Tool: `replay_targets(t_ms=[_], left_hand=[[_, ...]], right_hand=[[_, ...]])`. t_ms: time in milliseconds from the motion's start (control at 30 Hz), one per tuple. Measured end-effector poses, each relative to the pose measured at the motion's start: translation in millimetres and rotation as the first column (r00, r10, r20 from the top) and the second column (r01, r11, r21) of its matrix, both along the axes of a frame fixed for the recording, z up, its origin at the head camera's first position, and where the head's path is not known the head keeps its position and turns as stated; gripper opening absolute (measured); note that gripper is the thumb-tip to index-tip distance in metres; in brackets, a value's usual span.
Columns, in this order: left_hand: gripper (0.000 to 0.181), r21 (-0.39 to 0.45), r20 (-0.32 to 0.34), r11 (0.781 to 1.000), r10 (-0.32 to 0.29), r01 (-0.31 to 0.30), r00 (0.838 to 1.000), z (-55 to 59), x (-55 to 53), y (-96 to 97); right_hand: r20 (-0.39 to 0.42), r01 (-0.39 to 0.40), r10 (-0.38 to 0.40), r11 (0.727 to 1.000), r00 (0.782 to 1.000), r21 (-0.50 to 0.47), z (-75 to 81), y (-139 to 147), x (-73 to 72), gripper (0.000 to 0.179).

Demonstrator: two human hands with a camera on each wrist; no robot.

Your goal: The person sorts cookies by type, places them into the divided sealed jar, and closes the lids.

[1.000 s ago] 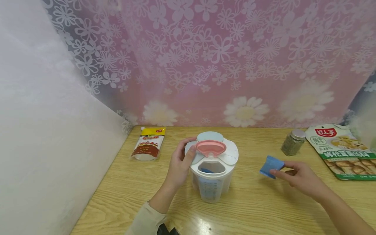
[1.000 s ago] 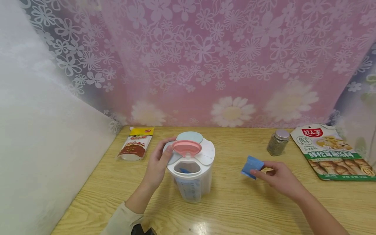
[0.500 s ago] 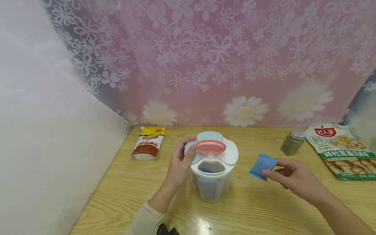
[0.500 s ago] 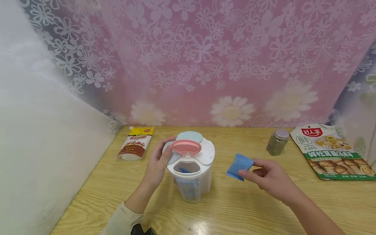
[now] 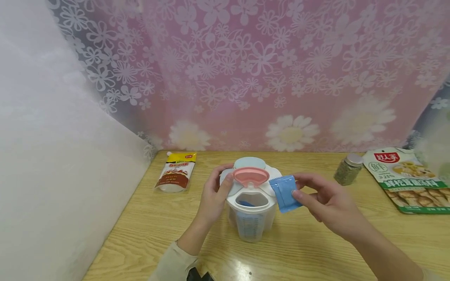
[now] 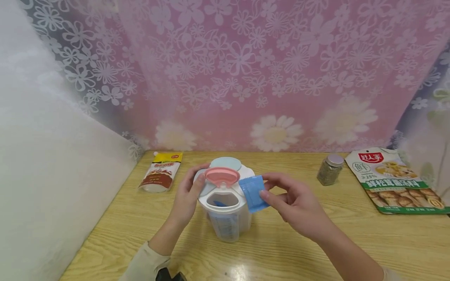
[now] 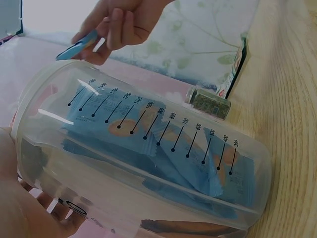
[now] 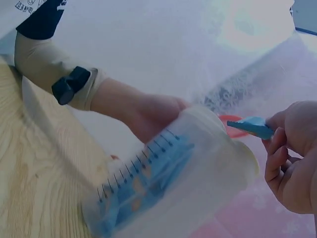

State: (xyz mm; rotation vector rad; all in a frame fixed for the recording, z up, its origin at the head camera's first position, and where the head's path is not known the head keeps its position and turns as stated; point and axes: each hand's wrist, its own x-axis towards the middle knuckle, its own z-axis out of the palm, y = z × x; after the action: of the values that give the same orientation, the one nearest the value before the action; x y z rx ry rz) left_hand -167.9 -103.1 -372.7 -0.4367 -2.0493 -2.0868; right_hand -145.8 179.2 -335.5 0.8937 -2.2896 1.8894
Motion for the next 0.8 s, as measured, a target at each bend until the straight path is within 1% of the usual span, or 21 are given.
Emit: replay_targets(t_ms=[67,133,233,333,400,533,600,700,800], left_hand=[[0.035,0.0,0.002,1.0,-0.002,0.002,1.0,-0.3,0.0,-0.2],[0.035,0.003,0.002,1.0,-0.005,0.005,1.0,-0.5,-0.1,-0.4],[0.035,0.0,-0.003,1.0,0.001,-0.001,1.0,-0.5,-0.1,-0.7],[0.036,0.006,-0.012,1.0,0.0,0.0,1.0,-0.8,-0.1,-0.5],[0.036,0.013,-0.016,1.0,-0.005,0.005,1.0,-1.4,-0.1,-0.1],[0.037,0.02,-0.004,1.0,-0.015,0.015,1.0,-1.9,0.6,0.8],[0.037,0.008,0.009,1.0,-0.008,0.008,1.0,-1.5,0.8,0.4],[0.036,-0.012,0.026,1.0,0.004,-0.004,1.0,-0.4,0.7,-1.0],[0.037,-0.016,0.027,1.0,0.005,-0.004,1.0,0.4,0.5,-2.5]], right_hand=[[-0.021,-0.049,0.048,0.998,0.999,-0.033,2.0,-7.8,0.1,0.035],[-0.033,-0.055,0.054,0.998,0.998,-0.039,4.4,-15.7,1.4,0.032],[-0.051,-0.026,0.024,0.999,0.998,-0.03,8.5,-28.7,3.2,0.027],[-0.096,0.028,-0.026,0.999,0.995,0.022,12.0,-40.5,4.9,0.021],[-0.131,0.05,-0.04,0.996,0.991,0.071,12.8,-46.0,5.5,0.019],[-0.196,0.116,-0.08,0.976,0.977,0.183,10.9,-51.4,7.6,0.017],[-0.222,0.137,-0.09,0.968,0.971,0.209,9.4,-53.0,8.3,0.016],[-0.259,0.146,-0.089,0.967,0.962,0.21,7.2,-54.3,7.8,0.018],[-0.272,0.115,-0.065,0.978,0.96,0.172,4.1,-55.0,4.9,0.023]])
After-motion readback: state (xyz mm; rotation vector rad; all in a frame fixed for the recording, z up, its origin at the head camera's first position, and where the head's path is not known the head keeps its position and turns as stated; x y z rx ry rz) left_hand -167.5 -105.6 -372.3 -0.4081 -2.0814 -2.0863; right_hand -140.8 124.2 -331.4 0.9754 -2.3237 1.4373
